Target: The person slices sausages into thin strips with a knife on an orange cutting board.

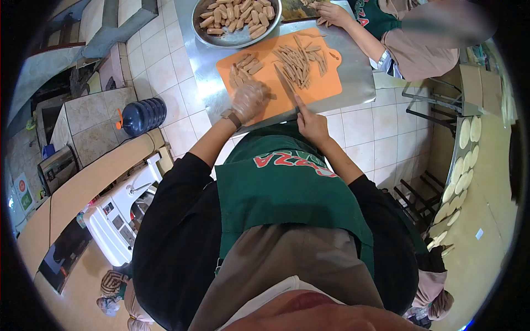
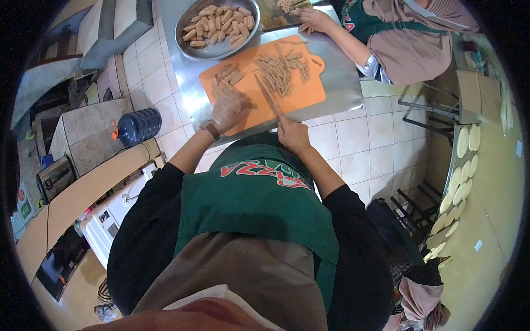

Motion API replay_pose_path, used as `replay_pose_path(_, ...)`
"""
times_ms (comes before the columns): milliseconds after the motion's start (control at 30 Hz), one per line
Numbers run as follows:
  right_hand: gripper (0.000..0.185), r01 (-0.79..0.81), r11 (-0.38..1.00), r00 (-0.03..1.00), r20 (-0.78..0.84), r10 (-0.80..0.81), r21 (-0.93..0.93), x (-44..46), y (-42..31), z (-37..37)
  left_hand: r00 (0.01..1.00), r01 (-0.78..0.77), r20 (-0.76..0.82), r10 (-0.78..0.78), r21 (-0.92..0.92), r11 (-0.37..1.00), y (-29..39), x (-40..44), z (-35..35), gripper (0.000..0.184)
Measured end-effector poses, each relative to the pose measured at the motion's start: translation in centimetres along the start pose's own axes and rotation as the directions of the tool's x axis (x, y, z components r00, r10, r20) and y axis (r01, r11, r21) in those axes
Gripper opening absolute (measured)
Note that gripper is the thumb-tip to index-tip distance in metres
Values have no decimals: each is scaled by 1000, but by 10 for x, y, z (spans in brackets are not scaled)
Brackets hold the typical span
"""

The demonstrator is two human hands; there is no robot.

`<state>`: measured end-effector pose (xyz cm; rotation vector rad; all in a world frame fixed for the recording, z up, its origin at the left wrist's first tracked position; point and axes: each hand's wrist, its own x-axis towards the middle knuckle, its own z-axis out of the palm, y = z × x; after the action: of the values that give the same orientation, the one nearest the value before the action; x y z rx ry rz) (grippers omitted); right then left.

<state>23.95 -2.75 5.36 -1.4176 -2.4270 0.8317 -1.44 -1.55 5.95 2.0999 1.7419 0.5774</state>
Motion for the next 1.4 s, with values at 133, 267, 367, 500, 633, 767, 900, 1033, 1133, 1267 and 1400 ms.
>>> replay_pose_path(133, 71, 5, 999, 999, 48, -2, -49, 12, -1, 3, 980, -116, 168, 103, 68, 991, 5, 0, 27, 17)
replay_pose_path(267, 74, -64, 994, 996, 60, 69, -88, 18, 3, 1, 939, 317, -42, -342, -289, 903, 11, 19, 50, 11)
replay_pose_path(367, 76, -75, 993, 996, 50, 80, -92, 20, 3, 1, 697, 530, 248, -673, -810, 251, 18, 40, 61, 8)
replay_pose_path(500, 80, -89, 993, 995, 28, 92, -81, 16, 3, 3, 731, 515, 251, -634, -813, 271, 6, 46, 79, 9)
replay_pose_path(633, 84, -53, 997, 998, 31, 55, -64, 17, 0, 7, 849, 451, 52, -526, -591, 669, 7, 36, 60, 8)
replay_pose_path(767, 85, -79, 993, 994, 68, 85, -82, 22, -4, 4, 964, 119, -189, -185, -315, 942, 7, 37, 51, 17)
replay_pose_path(900, 83, -64, 992, 996, 56, 70, -106, 22, -7, 5, 949, 253, -68, -307, -413, 875, 14, 37, 52, 15)
replay_pose_path(1033, 82, -38, 994, 998, 39, 43, -107, 22, -10, 6, 949, 246, -104, -297, -342, 907, 17, 37, 58, 14)
replay_pose_path(1133, 81, -15, 993, 998, 58, 22, -115, 24, -11, 6, 954, 190, -167, -250, -309, 932, 15, 38, 61, 13)
replay_pose_path(1267, 79, -11, 991, 1000, -4, 11, -136, 23, -10, 14, 961, 123, -188, -201, -359, 925, 13, 39, 61, 11)
replay_pose_path(1400, 80, -15, 990, 1000, 2, 16, -142, 36, -8, 23, 962, 142, -164, -219, -383, 913, 11, 40, 61, 11)
